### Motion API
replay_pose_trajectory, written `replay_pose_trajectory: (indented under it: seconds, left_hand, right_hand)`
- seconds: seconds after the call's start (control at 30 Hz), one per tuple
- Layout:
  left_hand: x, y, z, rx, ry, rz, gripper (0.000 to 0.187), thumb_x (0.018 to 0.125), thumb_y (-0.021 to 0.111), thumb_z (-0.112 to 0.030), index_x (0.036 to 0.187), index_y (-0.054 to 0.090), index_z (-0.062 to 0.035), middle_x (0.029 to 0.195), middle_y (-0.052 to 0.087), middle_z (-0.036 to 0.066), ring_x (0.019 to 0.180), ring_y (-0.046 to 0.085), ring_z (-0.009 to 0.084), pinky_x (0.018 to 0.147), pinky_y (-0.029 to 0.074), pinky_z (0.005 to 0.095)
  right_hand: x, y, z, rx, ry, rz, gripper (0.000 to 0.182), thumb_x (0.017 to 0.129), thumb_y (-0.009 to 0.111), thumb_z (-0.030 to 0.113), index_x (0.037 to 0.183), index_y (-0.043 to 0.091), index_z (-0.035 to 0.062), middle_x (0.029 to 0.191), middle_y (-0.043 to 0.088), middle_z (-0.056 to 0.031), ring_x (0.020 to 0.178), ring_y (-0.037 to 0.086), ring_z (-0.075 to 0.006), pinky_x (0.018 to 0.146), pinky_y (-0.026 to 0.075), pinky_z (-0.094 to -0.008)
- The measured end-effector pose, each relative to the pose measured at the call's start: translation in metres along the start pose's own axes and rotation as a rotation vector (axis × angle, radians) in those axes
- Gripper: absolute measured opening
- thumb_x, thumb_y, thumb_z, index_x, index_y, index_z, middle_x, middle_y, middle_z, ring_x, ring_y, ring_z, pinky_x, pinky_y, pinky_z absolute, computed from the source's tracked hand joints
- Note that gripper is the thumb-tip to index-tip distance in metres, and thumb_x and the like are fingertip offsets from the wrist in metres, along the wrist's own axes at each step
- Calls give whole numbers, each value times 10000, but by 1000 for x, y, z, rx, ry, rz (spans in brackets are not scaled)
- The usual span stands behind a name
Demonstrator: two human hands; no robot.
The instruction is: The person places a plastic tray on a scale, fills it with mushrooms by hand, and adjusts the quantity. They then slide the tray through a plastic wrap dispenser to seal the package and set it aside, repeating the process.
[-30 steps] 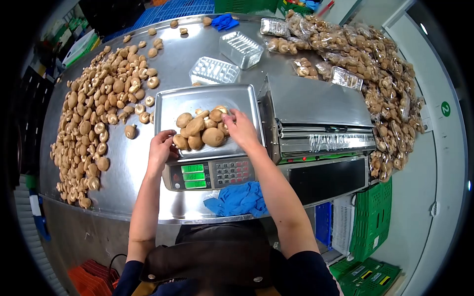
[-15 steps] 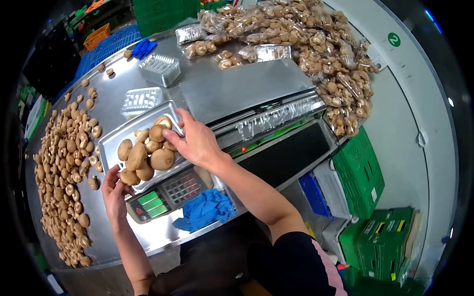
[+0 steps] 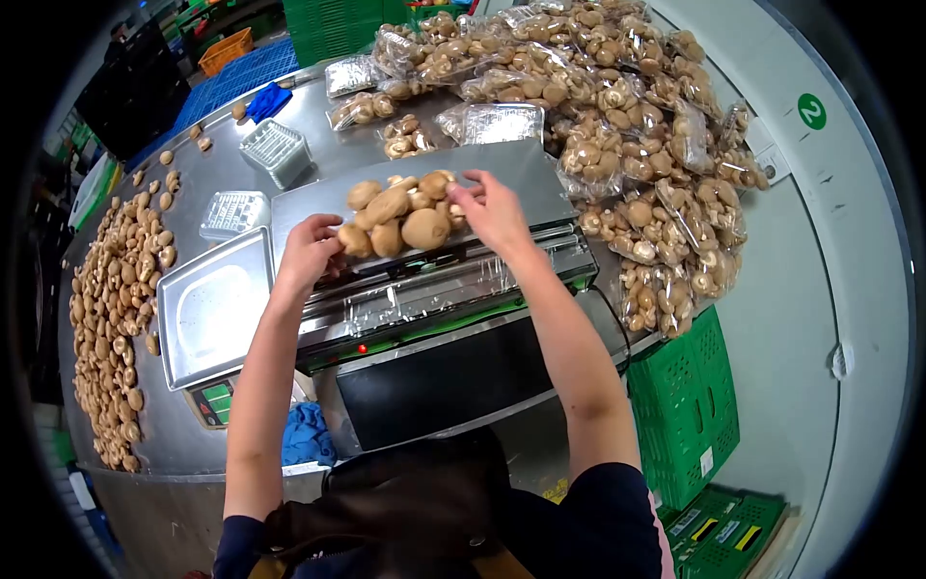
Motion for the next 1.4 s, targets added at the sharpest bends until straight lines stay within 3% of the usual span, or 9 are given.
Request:
replay_pose_trajectory:
  seconds: [0.27,0.37,0.6,0.73,0.93,1.07,1.13,1.27,1.4]
  left_hand:
    - [17,43,-8,69,-161,109,349,834,561,13,1175,522,72,843,607,91,470,458,76,373,329,225]
    - [-13,17,-9,280,126,66,333,854,571,-6,1182,542,40,864,605,75,488,463,69,400,362,221]
    - [-93,-8,-35,1213,813,228,577,651,705,-33,1202,568,-137,1179,575,76,1043,523,279,918,431,409]
    - [-81,34,-34,1255,925,294,409,669,690,-92,1070,647,-159,1230,567,63,1091,505,279,1025,342,503]
    - [-149,-24,-31,816,568,176,106,791,602,37,846,673,-19,923,670,144,683,665,255,551,528,321]
    - [-137,-54,-115,-6,644,-67,226,995,420,-141,936,582,6,937,613,135,826,636,214,710,531,323]
    - [-82,-57,-138,-182,738,-423,180,975,455,-102,1011,611,-20,1015,654,132,972,638,237,872,519,340]
    - [89,-23,-42,386,492,-309,388,855,630,-312,1146,610,-55,1396,422,181,1238,479,301,1009,411,383]
    - [67,26,-20,788,368,39,355,865,636,-209,1152,547,-19,1417,394,200,1306,407,308,1005,394,372]
  right_hand:
    - [13,-40,-41,14,23,43,531,892,618,374,1217,529,-36,990,669,-153,891,647,-199,780,505,-315]
    - [-12,-70,-29,-227,-151,120,433,882,624,304,1216,541,41,1089,628,-123,902,646,-218,778,509,-318]
    - [-52,-117,-35,-1032,-588,517,483,810,621,141,1271,505,228,1294,518,6,876,644,-244,708,539,-353]
    - [-43,-86,-43,-646,-741,453,334,782,638,110,1104,647,199,1309,533,41,827,651,-223,655,541,-333]
    - [-97,-138,-25,-82,-38,461,169,865,618,72,1016,691,55,1001,695,-77,732,663,-132,605,537,-242]
    - [-62,-180,62,-211,-722,71,179,934,536,85,1003,676,-3,970,691,-116,778,671,-171,720,541,-257]
    - [-18,-167,96,91,-560,-205,241,962,508,169,1084,649,17,954,695,-104,830,674,-196,798,527,-272]
    - [99,-76,8,-404,-489,-40,339,982,435,218,1271,522,62,1233,586,-152,1081,585,-297,999,426,-363]
    - [96,-39,-54,-469,-555,272,276,987,408,229,1104,534,14,1216,570,-198,1097,552,-352,971,418,-377]
Point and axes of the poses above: each hand's wrist, its own x-axis towards the middle knuckle, its own y-axis out of the palm, z = x × y, the point moved 5 cm from there along x, towards the middle knuckle
